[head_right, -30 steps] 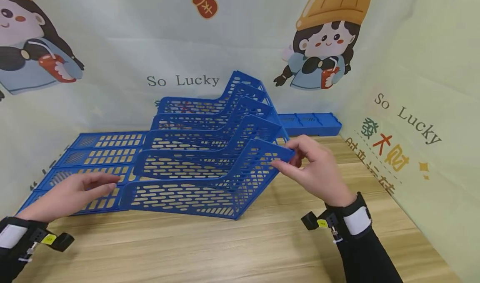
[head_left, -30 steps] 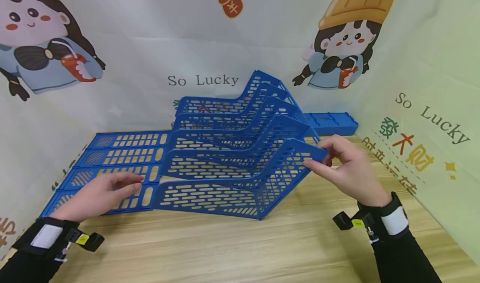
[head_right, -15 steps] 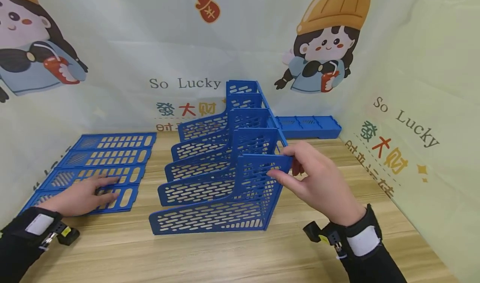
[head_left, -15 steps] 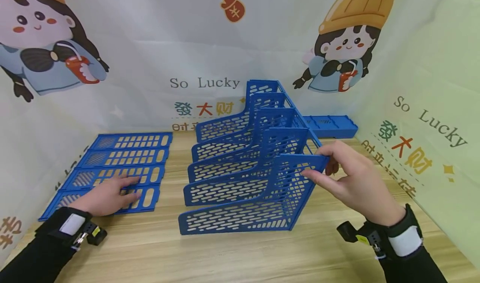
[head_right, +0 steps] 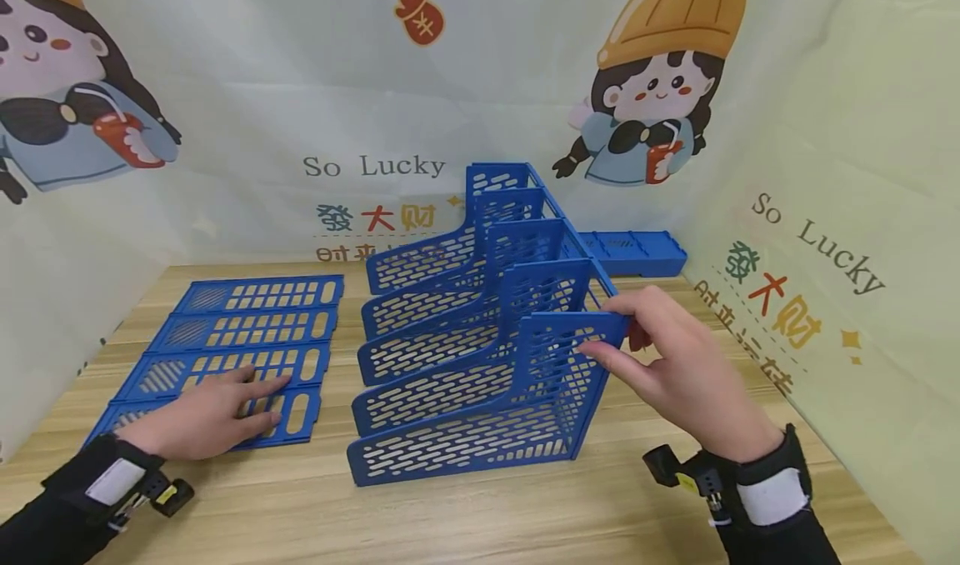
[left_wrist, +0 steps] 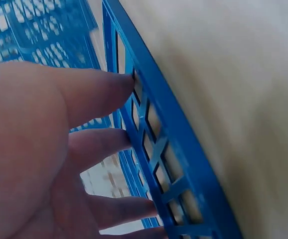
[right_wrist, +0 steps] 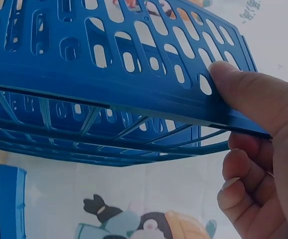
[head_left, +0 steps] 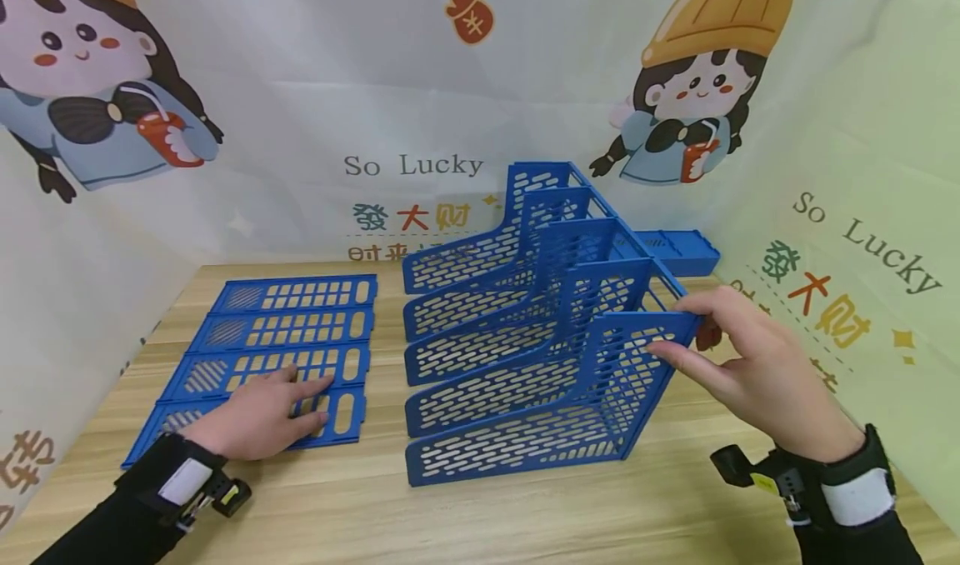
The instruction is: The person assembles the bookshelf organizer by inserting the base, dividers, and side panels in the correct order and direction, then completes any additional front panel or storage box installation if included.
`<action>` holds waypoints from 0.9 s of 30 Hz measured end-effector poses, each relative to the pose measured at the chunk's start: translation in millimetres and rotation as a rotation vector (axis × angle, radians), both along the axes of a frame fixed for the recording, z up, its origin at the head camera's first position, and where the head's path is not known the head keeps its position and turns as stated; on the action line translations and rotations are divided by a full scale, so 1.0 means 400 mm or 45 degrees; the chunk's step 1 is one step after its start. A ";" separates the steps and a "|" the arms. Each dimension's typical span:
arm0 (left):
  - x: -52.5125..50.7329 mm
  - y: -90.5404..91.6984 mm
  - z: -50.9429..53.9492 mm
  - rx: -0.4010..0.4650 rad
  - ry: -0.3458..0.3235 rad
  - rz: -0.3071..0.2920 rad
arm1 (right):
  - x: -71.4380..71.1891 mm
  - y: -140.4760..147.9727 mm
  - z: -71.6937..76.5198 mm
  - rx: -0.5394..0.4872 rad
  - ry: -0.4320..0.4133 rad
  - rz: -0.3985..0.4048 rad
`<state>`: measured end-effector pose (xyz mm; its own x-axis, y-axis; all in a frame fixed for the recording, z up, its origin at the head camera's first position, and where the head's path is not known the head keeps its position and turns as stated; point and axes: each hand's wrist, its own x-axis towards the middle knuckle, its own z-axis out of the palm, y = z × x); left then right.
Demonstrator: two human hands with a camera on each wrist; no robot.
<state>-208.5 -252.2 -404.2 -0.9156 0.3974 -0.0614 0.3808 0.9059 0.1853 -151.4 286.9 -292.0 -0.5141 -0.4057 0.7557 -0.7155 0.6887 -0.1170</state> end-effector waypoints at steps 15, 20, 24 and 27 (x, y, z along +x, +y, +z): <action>0.090 0.130 0.023 0.118 -0.213 -0.134 | 0.056 0.120 0.000 0.009 -0.039 -0.125; 0.118 0.160 0.023 0.151 -0.287 -0.148 | 0.071 0.151 0.001 0.004 -0.040 -0.159; 0.133 0.174 0.024 0.160 -0.345 -0.171 | 0.078 0.162 0.002 0.007 -0.046 -0.192; 0.138 0.174 0.028 0.160 -0.368 -0.186 | 0.080 0.160 0.005 0.013 -0.048 -0.191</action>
